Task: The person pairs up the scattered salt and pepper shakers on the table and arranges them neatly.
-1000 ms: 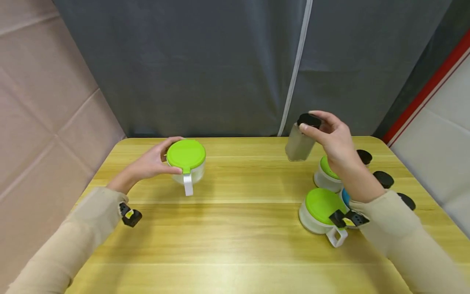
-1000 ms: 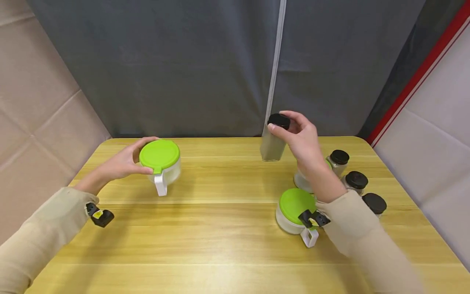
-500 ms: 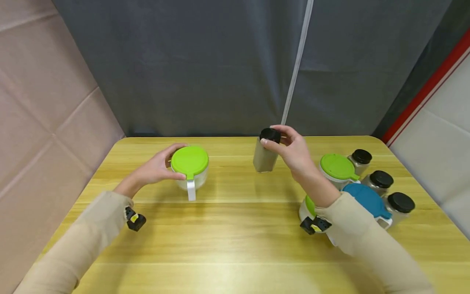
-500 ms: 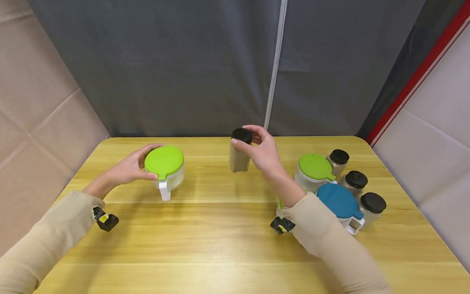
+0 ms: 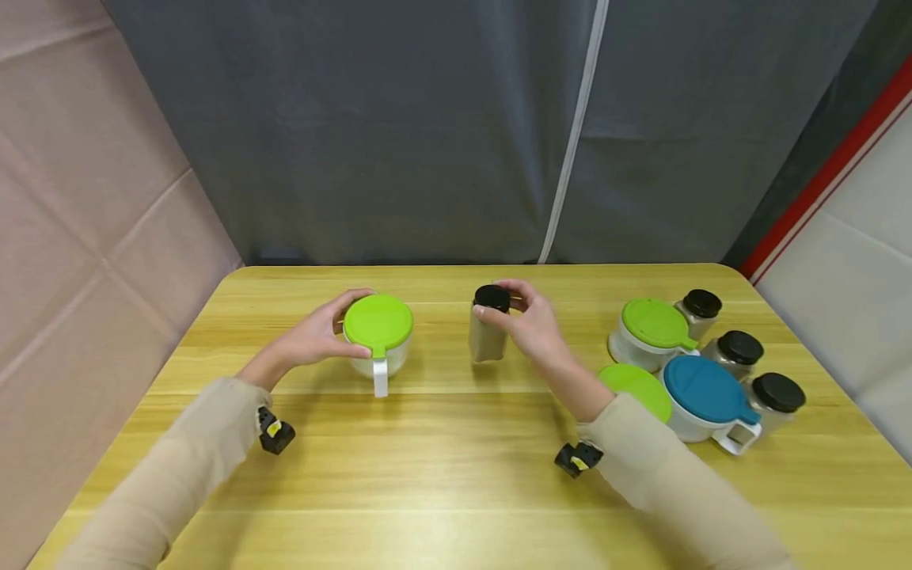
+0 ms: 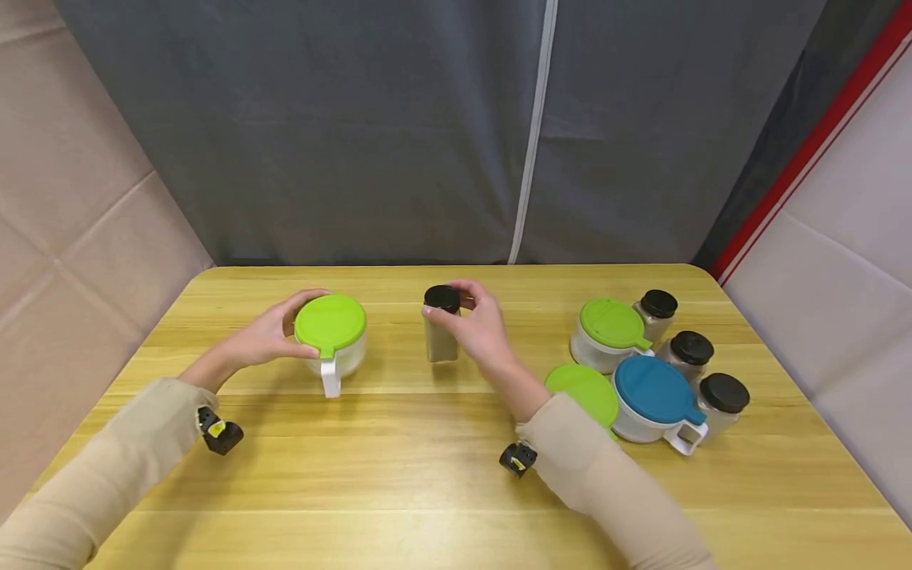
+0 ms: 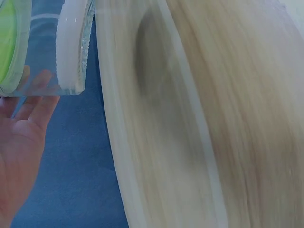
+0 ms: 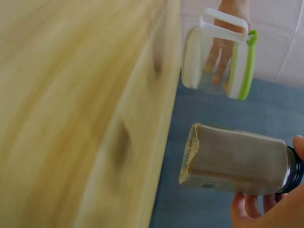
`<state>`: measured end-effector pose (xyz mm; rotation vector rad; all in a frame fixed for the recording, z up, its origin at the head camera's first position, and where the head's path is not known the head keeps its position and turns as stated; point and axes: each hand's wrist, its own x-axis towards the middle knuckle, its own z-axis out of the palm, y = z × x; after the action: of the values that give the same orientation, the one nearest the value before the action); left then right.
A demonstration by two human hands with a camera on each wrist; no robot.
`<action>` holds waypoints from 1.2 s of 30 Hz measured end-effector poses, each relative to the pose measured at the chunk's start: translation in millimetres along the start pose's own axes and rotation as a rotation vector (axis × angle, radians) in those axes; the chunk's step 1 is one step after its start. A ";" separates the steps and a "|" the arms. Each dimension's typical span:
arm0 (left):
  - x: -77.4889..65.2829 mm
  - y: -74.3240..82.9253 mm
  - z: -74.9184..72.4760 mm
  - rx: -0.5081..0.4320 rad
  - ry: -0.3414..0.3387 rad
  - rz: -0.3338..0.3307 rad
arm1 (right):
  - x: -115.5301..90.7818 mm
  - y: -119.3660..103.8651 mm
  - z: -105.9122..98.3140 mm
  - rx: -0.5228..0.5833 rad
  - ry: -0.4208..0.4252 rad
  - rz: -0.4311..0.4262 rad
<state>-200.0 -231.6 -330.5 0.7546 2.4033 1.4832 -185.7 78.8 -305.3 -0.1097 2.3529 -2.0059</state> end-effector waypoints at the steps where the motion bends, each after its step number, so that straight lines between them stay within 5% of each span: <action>1: 1.1 -1.0 0.7 -0.001 -0.003 -0.001 | 0.6 2.1 1.8 0.001 -0.001 -0.003; 36: 35.1 -29.6 15.3 -0.017 0.029 -0.060 | 31.1 33.3 38.9 0.023 0.041 -0.030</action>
<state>-232.2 -211.9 -360.9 0.6551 2.4090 1.4997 -214.3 43.1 -344.1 -0.1046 2.3665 -2.0676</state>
